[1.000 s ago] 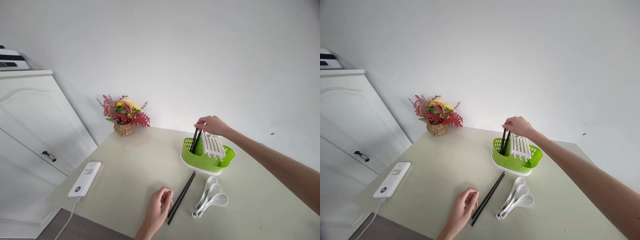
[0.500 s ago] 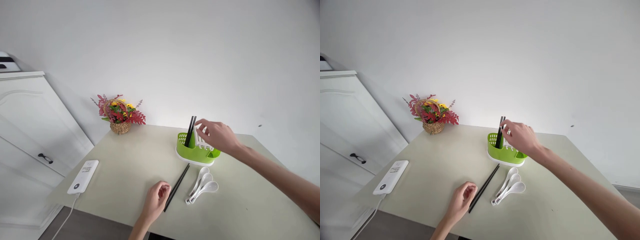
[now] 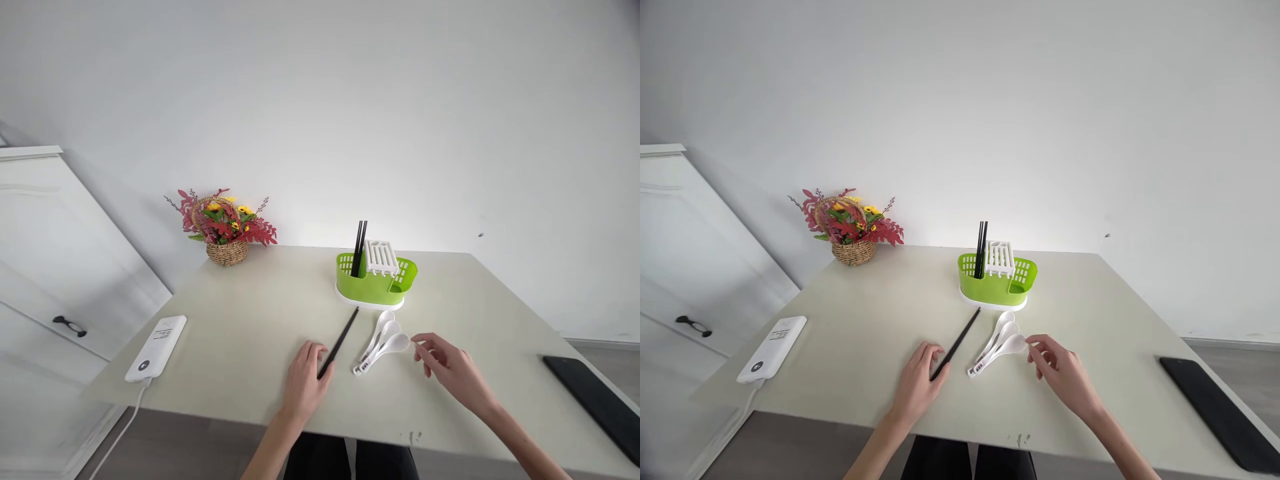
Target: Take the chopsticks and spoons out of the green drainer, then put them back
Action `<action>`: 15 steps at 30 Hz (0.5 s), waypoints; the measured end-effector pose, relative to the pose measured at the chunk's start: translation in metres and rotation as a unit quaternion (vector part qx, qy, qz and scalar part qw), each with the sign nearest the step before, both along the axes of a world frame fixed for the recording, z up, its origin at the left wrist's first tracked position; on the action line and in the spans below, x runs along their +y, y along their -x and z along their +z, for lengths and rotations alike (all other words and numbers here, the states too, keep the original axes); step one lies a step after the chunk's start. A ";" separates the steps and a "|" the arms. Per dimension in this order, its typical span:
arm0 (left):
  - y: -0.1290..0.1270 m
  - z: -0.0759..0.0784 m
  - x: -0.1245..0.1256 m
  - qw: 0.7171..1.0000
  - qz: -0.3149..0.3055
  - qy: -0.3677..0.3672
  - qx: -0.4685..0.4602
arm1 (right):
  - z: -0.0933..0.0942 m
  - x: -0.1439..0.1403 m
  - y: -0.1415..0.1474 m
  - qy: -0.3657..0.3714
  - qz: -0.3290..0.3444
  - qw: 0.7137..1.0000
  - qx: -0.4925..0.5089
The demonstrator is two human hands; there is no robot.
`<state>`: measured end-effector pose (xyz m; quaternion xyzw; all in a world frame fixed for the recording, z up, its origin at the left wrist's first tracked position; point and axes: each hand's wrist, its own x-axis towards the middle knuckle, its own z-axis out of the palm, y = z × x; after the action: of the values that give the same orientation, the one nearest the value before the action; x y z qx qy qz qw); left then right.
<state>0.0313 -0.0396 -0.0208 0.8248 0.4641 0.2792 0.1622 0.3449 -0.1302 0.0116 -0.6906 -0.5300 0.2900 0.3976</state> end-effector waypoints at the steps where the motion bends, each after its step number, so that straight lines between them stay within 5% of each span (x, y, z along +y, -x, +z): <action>1: -0.003 -0.001 -0.001 1.000 0.006 -0.017 0.018 | -0.013 -0.005 -0.004 0.000 -0.025 0.999 0.034; 6: -0.020 0.009 0.001 0.988 0.016 -0.065 0.141 | -0.052 -0.021 -0.020 0.003 -0.122 0.983 0.136; 15: -0.046 0.029 0.020 0.957 0.001 -0.039 0.289 | -0.066 -0.024 -0.011 -0.023 -0.141 0.989 0.047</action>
<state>0.0775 -0.0192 0.0081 0.8754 0.4808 0.0475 -0.0116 0.3560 -0.1540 -0.0547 -0.7342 -0.4149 0.2512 0.4750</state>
